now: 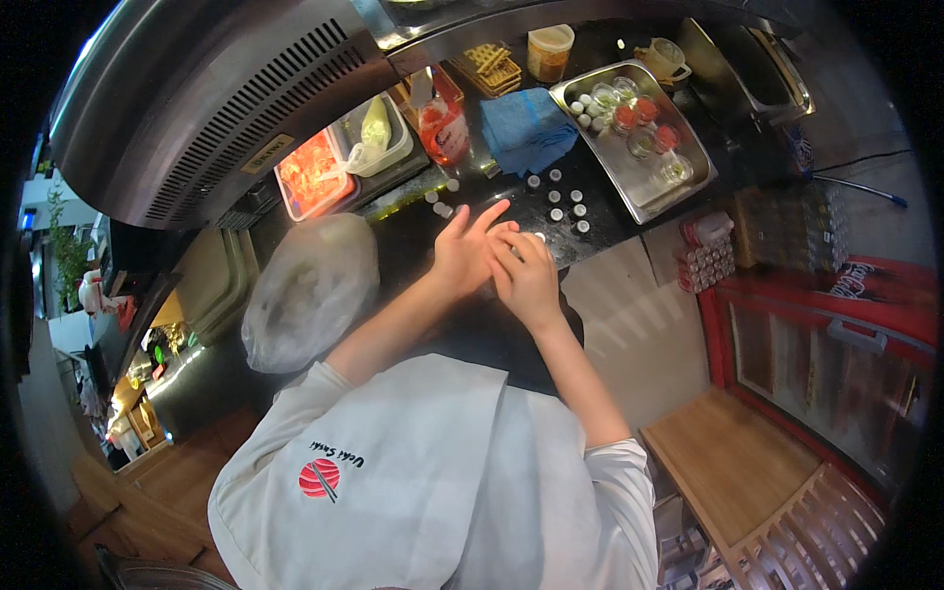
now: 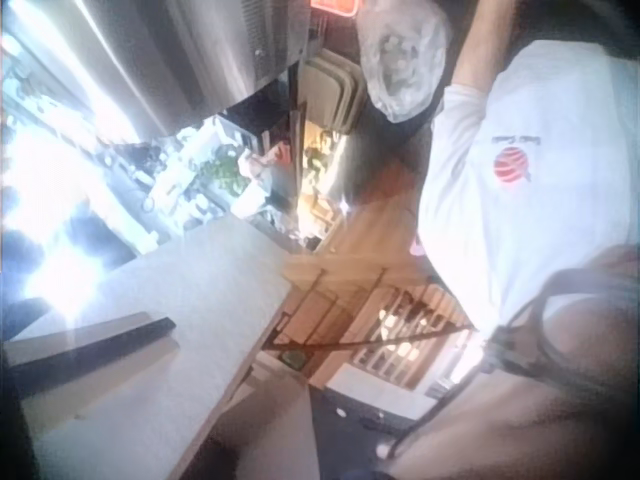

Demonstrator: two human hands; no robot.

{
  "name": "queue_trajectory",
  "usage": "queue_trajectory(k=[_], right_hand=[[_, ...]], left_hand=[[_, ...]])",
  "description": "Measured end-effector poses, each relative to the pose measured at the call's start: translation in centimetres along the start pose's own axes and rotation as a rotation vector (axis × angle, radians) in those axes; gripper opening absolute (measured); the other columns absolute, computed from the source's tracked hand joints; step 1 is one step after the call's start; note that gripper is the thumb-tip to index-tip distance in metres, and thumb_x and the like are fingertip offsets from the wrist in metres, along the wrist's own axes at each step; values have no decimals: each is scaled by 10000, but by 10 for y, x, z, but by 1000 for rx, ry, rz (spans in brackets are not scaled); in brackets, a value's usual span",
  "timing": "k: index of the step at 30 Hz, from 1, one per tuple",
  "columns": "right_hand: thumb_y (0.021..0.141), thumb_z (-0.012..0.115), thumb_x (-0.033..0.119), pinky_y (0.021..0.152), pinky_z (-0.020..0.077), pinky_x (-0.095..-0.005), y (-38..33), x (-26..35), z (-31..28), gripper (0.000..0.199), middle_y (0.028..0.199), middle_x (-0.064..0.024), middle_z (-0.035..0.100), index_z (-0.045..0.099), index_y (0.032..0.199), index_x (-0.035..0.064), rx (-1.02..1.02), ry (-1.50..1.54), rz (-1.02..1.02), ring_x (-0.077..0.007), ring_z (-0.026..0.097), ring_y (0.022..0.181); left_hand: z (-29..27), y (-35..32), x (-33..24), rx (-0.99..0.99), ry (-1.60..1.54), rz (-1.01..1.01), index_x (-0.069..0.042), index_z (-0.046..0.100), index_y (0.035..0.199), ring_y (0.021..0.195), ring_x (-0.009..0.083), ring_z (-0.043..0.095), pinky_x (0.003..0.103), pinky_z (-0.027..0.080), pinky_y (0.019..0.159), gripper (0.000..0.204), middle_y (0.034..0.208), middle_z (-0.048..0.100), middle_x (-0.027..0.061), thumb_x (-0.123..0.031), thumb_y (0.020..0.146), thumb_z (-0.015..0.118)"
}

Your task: The person repeatedly picks up small white and black plastic caps from a countertop, aligns them, and presses them together by hand. The person handles the caps one at a time, occasionally placing assembled pairs back on the counter.

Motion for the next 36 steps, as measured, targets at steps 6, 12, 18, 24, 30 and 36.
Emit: queue_trajectory(k=[6, 12, 18, 24, 30, 36], right_hand=[[793, 799, 63, 870, 540, -414, -16, -28, -8, 290, 1071, -98, 708, 748, 1078, 46, -42, 19, 53, -312, 661, 984], [835, 788, 116, 894, 535, -429, -38, -138, -47, 264, 1055, -177, 732, 742, 1073, 14, -205, -147, 519, -359, 689, 1001], [801, 834, 169, 810, 558, -393, -43, -178, -44, 297, 1002, -158, 747, 762, 1045, 16, -120, -338, 449, -330, 721, 912], [801, 823, 142, 815, 561, -396, -43, -185, -28, 291, 1008, -170, 743, 765, 1045, -6, -121, -308, 427, -335, 720, 897], [821, 796, 135, 848, 549, -438, -51, -199, -22, 280, 1008, -193, 716, 755, 1048, -23, -119, -186, 500, -380, 694, 932], [803, 787, 91, 853, 548, -474, -41, -193, -17, 248, 1004, -201, 704, 703, 1018, 0, -42, -278, 568, -397, 684, 956]], left_hand=[[3, 6, 20, -18, 176, -82, -144, 78, 1646, 1253, 332, 576, 474, 432, 1080, 795, 1501, 471, 224, -613, 1057, 334], [-25, -2, 4, -86, 550, -27, -163, 57, 1668, 1172, 223, 609, 381, 489, 938, 790, 1561, 451, 156, -537, 1071, 415], [-31, -20, -11, -101, 605, 13, -126, 211, 1637, 1144, 183, 610, 348, 490, 925, 692, 1512, 509, 105, -452, 1078, 453], [-36, -31, -12, -126, 619, 0, -115, 304, 1599, 1127, 169, 606, 342, 493, 931, 624, 1487, 528, 93, -435, 1085, 452], [-37, -30, -13, -121, 628, -10, -117, 401, 1551, 1127, 165, 609, 338, 497, 942, 564, 1469, 551, 86, -434, 1087, 449], [-50, -22, -10, -122, 610, -24, -100, 486, 1487, 1138, 185, 625, 346, 500, 929, 491, 1443, 581, 82, -378, 1083, 471]])
Point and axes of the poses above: each hand's wrist, its own y-axis towards the middle knuckle, its own z-axis out of the palm, x = y × z, the point moved 9 cm from there along y, towards the middle knuckle
